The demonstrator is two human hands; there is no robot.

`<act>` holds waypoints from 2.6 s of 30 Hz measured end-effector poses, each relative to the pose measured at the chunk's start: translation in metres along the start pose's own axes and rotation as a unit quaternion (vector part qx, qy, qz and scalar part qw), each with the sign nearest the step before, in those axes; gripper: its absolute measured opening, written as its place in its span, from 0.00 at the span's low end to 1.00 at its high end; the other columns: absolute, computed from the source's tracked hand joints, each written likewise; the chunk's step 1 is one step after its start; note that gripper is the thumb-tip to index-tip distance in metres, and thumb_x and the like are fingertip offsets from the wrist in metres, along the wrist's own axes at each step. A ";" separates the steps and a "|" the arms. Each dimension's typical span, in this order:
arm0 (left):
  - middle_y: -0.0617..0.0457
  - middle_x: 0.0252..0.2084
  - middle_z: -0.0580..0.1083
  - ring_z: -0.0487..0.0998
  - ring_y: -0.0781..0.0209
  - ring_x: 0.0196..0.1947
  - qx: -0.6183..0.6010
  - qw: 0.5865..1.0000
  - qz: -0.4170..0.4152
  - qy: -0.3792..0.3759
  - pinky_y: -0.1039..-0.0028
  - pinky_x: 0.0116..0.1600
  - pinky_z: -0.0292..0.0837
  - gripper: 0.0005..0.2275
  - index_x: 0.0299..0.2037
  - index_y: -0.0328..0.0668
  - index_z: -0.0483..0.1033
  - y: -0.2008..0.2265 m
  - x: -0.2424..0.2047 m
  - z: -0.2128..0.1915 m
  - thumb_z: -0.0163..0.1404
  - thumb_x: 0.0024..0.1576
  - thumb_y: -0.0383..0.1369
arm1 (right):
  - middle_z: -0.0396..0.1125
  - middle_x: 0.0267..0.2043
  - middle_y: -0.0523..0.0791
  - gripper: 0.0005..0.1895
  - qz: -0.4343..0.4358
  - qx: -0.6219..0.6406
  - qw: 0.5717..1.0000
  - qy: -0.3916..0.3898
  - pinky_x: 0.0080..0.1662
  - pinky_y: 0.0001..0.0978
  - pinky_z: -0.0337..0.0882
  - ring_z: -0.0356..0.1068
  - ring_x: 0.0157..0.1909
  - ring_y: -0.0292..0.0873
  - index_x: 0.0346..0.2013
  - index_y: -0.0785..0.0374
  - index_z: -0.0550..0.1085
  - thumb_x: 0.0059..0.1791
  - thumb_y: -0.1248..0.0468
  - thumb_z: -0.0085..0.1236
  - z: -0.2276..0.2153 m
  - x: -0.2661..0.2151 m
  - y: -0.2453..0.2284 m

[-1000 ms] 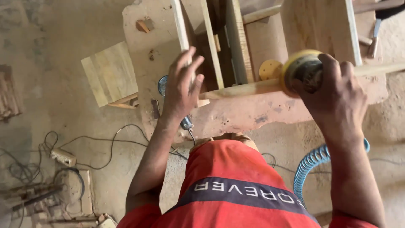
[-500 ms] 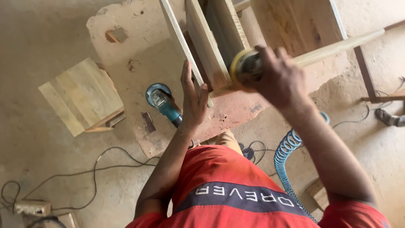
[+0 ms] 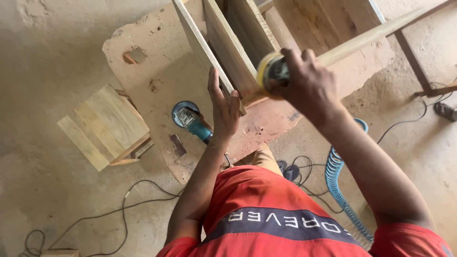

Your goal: The person uses a pneumatic orbital sander to smooth the surfaces of a wooden stool frame. They systematically sand the legs and crossbars, repositioning the stool on a workbench to access different sides.

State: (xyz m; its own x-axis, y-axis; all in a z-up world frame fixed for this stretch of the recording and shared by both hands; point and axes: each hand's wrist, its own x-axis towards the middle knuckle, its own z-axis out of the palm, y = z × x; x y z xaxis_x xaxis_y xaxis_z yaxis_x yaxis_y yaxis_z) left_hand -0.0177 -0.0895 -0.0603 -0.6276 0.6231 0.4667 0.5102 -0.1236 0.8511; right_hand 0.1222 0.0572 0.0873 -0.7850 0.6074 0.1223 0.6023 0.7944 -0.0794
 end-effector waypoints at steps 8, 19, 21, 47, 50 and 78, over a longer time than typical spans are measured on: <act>0.32 0.81 0.44 0.46 0.37 0.83 -0.001 1.000 0.011 0.000 0.53 0.84 0.44 0.30 0.78 0.30 0.40 -0.005 0.000 0.000 0.36 0.73 0.42 | 0.67 0.52 0.61 0.43 0.004 0.018 0.997 0.070 0.27 0.42 0.78 0.76 0.39 0.55 0.66 0.65 0.66 0.47 0.43 0.73 0.023 -0.038 0.011; 0.30 0.79 0.45 0.46 0.35 0.81 0.001 0.997 0.055 0.051 0.52 0.82 0.43 0.30 0.77 0.29 0.43 -0.014 0.002 0.011 0.34 0.71 0.43 | 0.71 0.49 0.55 0.39 0.099 0.022 0.974 0.201 0.44 0.53 0.77 0.74 0.46 0.59 0.63 0.58 0.71 0.42 0.47 0.74 0.013 -0.018 0.039; 0.30 0.80 0.43 0.44 0.35 0.81 -0.020 0.999 0.031 0.024 0.51 0.81 0.43 0.30 0.77 0.28 0.41 -0.005 0.001 0.007 0.33 0.72 0.44 | 0.70 0.52 0.60 0.43 0.094 -0.010 0.992 0.078 0.32 0.45 0.80 0.77 0.41 0.56 0.63 0.65 0.68 0.44 0.41 0.71 0.018 -0.018 0.020; 0.26 0.77 0.45 0.48 0.29 0.78 0.029 0.993 0.113 0.031 0.49 0.79 0.44 0.28 0.74 0.28 0.46 -0.018 0.001 0.010 0.34 0.71 0.44 | 0.67 0.40 0.53 0.33 -0.026 0.066 0.981 0.183 0.31 0.46 0.75 0.73 0.37 0.54 0.55 0.59 0.71 0.42 0.48 0.70 0.035 -0.054 -0.050; 0.25 0.77 0.45 0.48 0.29 0.78 -0.018 0.998 0.055 0.014 0.50 0.79 0.44 0.29 0.75 0.25 0.42 -0.014 0.002 0.006 0.33 0.70 0.40 | 0.66 0.37 0.51 0.33 -0.031 0.082 0.966 0.242 0.30 0.44 0.75 0.72 0.35 0.52 0.55 0.58 0.72 0.42 0.48 0.72 0.062 -0.064 -0.042; 0.30 0.81 0.39 0.44 0.35 0.81 -0.017 0.999 -0.007 -0.033 0.52 0.81 0.42 0.32 0.78 0.31 0.36 -0.028 -0.001 0.000 0.32 0.71 0.46 | 0.65 0.56 0.57 0.46 0.056 0.180 0.872 0.453 0.52 0.54 0.73 0.67 0.53 0.62 0.65 0.60 0.60 0.41 0.55 0.79 0.185 -0.086 -0.034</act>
State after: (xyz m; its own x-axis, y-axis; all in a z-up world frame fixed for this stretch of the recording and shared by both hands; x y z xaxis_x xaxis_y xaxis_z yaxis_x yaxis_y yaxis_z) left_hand -0.0313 -0.0868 -0.0848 -0.5931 0.6749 0.4390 0.4803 -0.1410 0.8657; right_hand 0.1426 -0.0205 -0.1031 -0.1897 0.5524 0.8117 0.4554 0.7819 -0.4257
